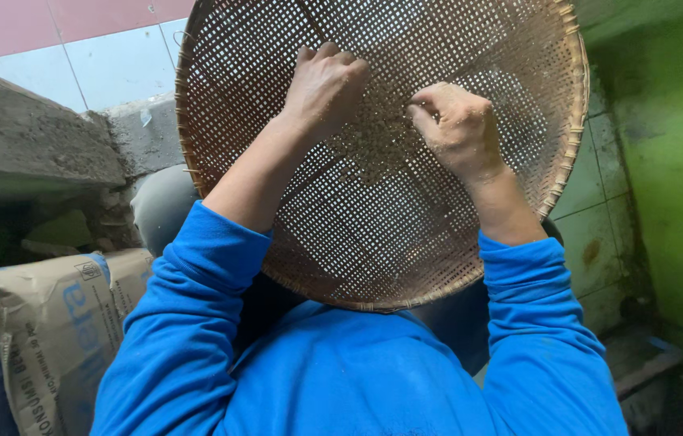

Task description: The person sifts and sorts grains on a large woven tray by hand, picking out debris, shaking the tray to separate particles, and transferring the sorted material into a plastic bag.

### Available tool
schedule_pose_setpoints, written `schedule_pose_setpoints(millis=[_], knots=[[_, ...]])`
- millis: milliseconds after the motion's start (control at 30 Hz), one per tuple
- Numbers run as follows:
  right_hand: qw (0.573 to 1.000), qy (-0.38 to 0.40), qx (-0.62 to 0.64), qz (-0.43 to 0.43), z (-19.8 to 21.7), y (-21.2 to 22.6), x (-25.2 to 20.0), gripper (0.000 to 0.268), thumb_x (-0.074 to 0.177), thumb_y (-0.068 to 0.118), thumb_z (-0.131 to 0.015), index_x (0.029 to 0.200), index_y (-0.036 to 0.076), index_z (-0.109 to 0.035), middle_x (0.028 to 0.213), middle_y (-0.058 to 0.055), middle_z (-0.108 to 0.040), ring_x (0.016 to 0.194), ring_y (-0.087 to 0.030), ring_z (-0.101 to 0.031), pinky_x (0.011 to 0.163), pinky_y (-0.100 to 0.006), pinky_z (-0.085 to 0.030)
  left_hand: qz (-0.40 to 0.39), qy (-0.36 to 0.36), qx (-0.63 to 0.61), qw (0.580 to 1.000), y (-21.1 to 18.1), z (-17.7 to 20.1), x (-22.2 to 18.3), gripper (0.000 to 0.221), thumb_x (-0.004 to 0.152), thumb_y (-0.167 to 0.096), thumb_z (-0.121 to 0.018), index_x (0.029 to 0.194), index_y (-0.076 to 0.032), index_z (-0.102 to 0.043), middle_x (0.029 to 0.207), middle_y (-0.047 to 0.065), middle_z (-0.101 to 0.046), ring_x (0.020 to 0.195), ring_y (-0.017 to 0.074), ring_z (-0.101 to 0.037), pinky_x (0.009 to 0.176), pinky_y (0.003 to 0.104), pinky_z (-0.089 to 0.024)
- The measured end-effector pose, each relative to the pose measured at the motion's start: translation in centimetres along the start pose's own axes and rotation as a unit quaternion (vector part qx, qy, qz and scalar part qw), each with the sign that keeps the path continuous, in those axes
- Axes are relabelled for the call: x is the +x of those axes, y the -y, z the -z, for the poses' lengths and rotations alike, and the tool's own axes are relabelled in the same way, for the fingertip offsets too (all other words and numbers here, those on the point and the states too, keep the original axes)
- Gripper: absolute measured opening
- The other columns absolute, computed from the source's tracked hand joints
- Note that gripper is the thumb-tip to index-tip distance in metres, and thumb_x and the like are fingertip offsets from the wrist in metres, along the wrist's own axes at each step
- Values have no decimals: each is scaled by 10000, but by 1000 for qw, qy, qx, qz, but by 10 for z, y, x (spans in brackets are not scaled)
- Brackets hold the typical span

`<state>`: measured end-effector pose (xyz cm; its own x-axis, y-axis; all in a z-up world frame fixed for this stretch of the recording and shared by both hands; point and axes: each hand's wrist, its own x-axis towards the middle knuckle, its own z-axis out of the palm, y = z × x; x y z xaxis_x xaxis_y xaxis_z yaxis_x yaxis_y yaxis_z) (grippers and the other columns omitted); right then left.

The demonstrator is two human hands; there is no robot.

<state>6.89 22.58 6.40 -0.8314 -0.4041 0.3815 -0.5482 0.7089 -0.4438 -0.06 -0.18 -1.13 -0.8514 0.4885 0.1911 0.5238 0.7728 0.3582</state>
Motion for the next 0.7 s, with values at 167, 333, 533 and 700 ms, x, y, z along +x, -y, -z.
schedule_pose_setpoints(millis=[167,333,533,700], knots=[[977,-119,-173,46,29,-32,-4,194,956,-103,-580,1002,34,-708,1051,-147,-706,1021,-278,-712,850,-359,-603,-29,-68,-6,997,-3,12,-4,50,896,-87,-648,917,-90,-693,925,74,-709,976,283,-622,891,524,-439],[936,-194,-280,-91,88,-94,-41,166,933,-15,-623,1026,43,-748,1004,-139,-705,964,-334,-683,839,-443,-562,-23,-97,11,995,2,21,-3,47,859,-102,-657,884,-69,-634,909,92,-697,968,295,-619,867,523,-436],[920,-66,-157,-353,111,-131,-82,280,1073,318,-752,1083,39,-779,953,-178,-735,843,-300,-701,800,-410,-534,-9,-168,54,984,12,25,0,53,870,-68,-630,918,-89,-622,915,81,-686,948,285,-618,844,486,-434],[913,-56,-15,-404,106,-128,-82,328,1029,379,-721,1106,64,-773,943,-131,-761,839,-223,-686,763,-368,-533,12,-255,99,962,30,38,7,49,956,-79,-625,911,-99,-628,905,68,-667,923,261,-603,837,474,-419]])
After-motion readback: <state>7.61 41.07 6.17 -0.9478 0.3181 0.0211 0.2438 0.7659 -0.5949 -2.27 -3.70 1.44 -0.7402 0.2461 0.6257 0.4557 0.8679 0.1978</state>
